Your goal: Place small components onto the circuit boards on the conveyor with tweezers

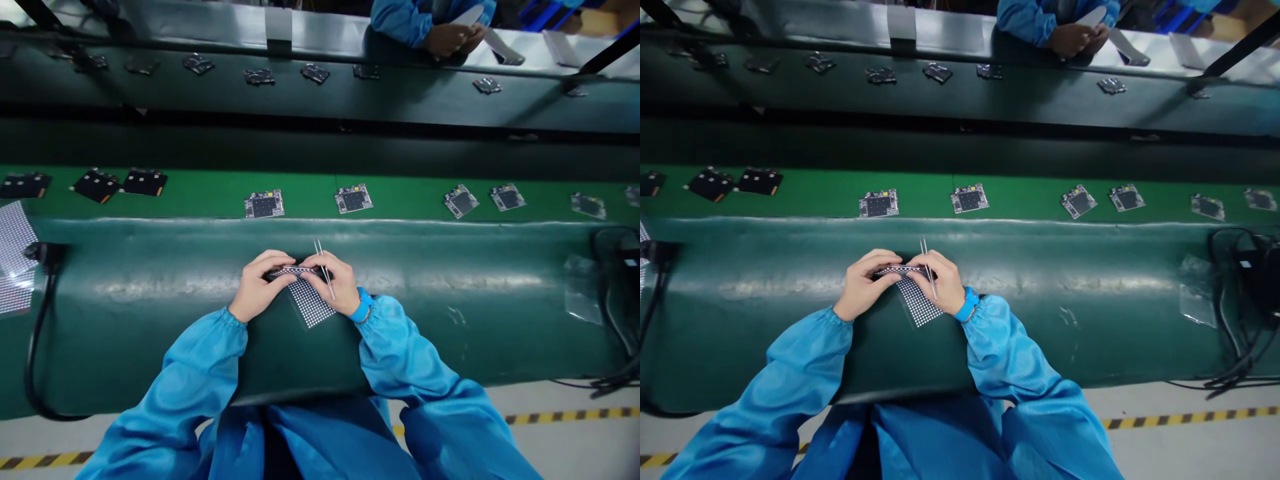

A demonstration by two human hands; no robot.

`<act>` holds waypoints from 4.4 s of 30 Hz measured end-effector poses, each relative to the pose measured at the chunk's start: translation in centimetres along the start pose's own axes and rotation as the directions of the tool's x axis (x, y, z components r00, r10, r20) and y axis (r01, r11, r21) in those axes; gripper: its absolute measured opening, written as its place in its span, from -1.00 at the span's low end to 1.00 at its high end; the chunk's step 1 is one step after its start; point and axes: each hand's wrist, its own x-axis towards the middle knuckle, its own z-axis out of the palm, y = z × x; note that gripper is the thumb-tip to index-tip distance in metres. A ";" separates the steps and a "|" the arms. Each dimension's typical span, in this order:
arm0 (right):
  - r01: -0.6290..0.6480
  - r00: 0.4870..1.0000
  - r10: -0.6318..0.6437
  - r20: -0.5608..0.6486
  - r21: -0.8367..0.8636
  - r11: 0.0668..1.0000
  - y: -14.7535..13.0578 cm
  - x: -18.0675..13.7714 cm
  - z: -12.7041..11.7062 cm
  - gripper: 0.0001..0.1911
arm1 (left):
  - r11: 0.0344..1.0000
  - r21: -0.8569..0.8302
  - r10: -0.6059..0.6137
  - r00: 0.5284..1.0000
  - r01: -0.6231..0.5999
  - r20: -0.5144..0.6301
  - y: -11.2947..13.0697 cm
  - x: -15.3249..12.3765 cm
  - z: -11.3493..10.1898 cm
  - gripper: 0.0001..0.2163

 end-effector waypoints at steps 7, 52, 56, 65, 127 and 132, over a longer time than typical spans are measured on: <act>-0.029 1.000 0.029 0.001 0.026 0.999 -0.2 -0.2 0.3 -0.89 | 0.998 -0.038 -0.045 0.999 0.045 0.019 0.2 0.0 0.1 -0.90; -0.075 0.996 0.078 -0.047 0.061 0.995 -0.4 -0.5 0.3 -0.91 | 0.981 -0.126 -0.137 0.987 0.147 0.085 0.5 0.1 0.2 -0.87; -0.074 0.997 0.076 -0.029 0.059 0.995 -0.3 -0.4 0.0 -0.89 | 0.985 -0.114 -0.121 0.989 0.130 0.083 0.8 0.3 0.6 -0.89; -0.129 0.989 0.134 -0.061 0.077 0.989 1.5 -0.6 -1.4 -0.74 | 0.974 -0.146 -0.175 0.985 0.174 0.005 0.4 1.3 0.5 -0.88; 0.437 0.788 -0.081 0.611 -0.462 0.772 0.3 31.5 20.4 -0.53 | 0.936 -0.303 -0.276 0.906 0.177 -0.322 -0.9 -0.6 -12.9 -0.83; 0.440 0.774 -0.021 0.633 -0.513 0.737 1.7 31.4 29.7 -0.56 | 0.944 -0.298 -0.246 0.899 0.138 -0.361 -0.8 -0.9 -14.0 -0.85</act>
